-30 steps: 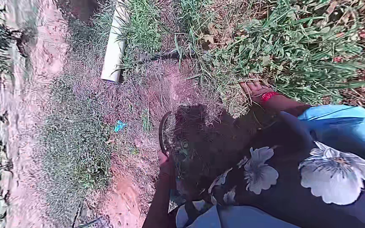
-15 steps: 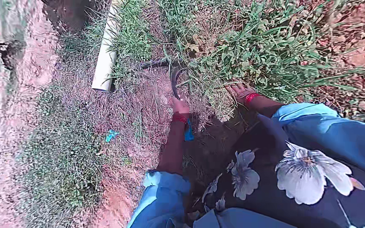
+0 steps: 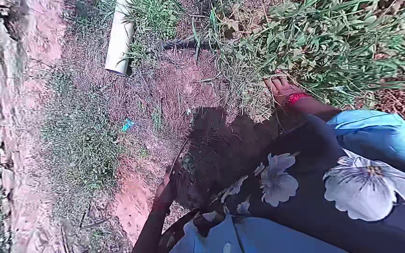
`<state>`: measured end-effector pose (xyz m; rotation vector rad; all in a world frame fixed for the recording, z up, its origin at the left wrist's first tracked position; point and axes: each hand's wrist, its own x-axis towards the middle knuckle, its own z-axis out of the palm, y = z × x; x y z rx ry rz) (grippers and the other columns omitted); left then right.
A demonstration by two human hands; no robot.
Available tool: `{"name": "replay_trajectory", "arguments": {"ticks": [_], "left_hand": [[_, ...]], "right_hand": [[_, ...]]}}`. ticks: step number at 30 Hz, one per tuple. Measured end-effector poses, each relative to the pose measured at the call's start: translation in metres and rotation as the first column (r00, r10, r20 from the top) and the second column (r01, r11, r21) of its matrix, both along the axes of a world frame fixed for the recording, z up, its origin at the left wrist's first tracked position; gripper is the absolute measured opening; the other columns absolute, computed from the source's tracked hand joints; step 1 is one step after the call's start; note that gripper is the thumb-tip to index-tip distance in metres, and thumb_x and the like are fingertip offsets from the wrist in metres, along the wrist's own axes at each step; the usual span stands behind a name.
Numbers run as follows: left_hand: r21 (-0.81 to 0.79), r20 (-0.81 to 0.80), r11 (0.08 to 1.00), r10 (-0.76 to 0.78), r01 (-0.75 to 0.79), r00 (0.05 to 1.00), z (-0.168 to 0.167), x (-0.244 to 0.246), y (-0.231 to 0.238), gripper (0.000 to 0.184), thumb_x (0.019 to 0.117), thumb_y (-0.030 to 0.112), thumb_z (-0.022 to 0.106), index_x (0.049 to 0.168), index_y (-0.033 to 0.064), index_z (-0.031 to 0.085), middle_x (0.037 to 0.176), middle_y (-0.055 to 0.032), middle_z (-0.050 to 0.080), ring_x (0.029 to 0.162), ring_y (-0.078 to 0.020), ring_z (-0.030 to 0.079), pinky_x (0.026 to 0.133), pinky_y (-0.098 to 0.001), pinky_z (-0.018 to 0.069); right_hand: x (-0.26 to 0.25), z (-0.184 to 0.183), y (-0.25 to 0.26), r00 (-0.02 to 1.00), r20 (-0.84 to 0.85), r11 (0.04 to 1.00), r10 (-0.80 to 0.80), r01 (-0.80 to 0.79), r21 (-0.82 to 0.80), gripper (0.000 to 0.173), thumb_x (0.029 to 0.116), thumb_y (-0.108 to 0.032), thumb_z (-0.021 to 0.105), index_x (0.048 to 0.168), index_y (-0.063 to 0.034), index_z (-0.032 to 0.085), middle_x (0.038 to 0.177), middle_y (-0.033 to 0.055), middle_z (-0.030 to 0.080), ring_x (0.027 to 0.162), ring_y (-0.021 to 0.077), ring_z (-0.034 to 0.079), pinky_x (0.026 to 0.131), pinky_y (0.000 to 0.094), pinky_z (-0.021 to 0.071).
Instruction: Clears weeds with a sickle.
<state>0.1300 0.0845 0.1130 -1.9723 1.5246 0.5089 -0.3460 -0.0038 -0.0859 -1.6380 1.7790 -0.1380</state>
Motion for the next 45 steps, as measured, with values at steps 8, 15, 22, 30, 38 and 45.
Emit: {"name": "replay_trajectory", "arguments": {"ticks": [8,15,22,30,38,45], "left_hand": [[-0.363,-0.197,0.926,-0.185,0.104,0.963,-0.036,-0.151,-0.15,0.051,0.1131,0.023,0.033,0.157,-0.0034,0.025,0.124,-0.0336,0.064,0.112,-0.0489,0.066,0.097,-0.0624,0.0504],[-0.033,-0.086,0.999,-0.008,0.005,0.996,-0.043,-0.086,-0.09,0.054,0.1125,0.02,0.036,0.158,-0.0049,0.023,0.133,-0.0337,0.06,0.121,-0.0465,0.063,0.105,-0.0567,0.0468],[-0.014,-0.059,0.999,0.048,-0.049,0.997,0.004,-0.026,-0.024,0.052,0.1108,0.022,0.04,0.153,-0.0075,0.032,0.121,-0.0329,0.066,0.112,-0.0467,0.067,0.099,-0.0579,0.0506],[-0.519,-0.122,0.846,0.07,-0.124,0.99,-0.001,-0.038,-0.266,0.062,0.1072,0.01,0.046,0.159,-0.0047,0.015,0.133,-0.0345,0.059,0.124,-0.0455,0.061,0.106,-0.0564,0.0473],[-0.463,-0.122,0.853,0.206,-0.24,0.971,-0.052,-0.014,-0.346,0.083,0.1008,0.008,0.059,0.163,0.0049,0.005,0.145,-0.0302,0.053,0.133,-0.0422,0.056,0.11,-0.0552,0.0458],[-0.288,-0.131,0.892,0.323,-0.348,0.937,-0.06,0.038,-0.163,0.079,0.0999,0.005,0.058,0.158,-0.0076,0.006,0.136,-0.0343,0.057,0.124,-0.0423,0.062,0.107,-0.0499,0.048]], "right_hand": [[-0.001,-0.006,0.001,0.998,-0.059,0.999,0.033,-0.034,-0.03,0.073,0.0998,0.005,0.055,0.163,-0.0009,0.02,0.164,0.0307,0.028,0.154,0.0522,0.02,0.116,0.0689,0.0292],[0.0,-0.006,0.002,0.993,-0.107,0.998,0.042,-0.048,-0.047,0.078,0.0975,0.006,0.059,0.164,-0.0024,0.019,0.165,0.0297,0.028,0.154,0.0511,0.02,0.115,0.0703,0.0286],[0.005,0.001,0.003,0.998,-0.066,0.999,-0.023,0.021,-0.031,0.067,0.1047,0.0,0.05,0.164,-0.0035,0.02,0.164,0.0326,0.028,0.154,0.0544,0.018,0.113,0.0772,0.0199],[0.008,0.01,0.003,0.993,-0.12,1.0,0.002,-0.003,-0.01,0.06,0.107,-0.005,0.051,0.161,0.0003,0.025,0.159,0.0359,0.034,0.151,0.056,0.024,0.116,0.0734,0.0234],[0.026,0.07,-0.014,0.984,-0.156,0.954,0.088,-0.038,0.297,0.07,0.108,-0.003,0.047,0.165,-0.0019,0.006,0.167,0.0337,0.016,0.158,0.0478,0.01,0.126,0.0581,0.0148],[0.029,0.074,-0.015,0.991,-0.135,0.966,0.021,0.015,0.26,0.054,0.1129,-0.011,0.035,0.162,0.0037,0.019,0.162,0.0382,0.024,0.156,0.0519,0.015,0.124,0.0622,0.0179]]}}
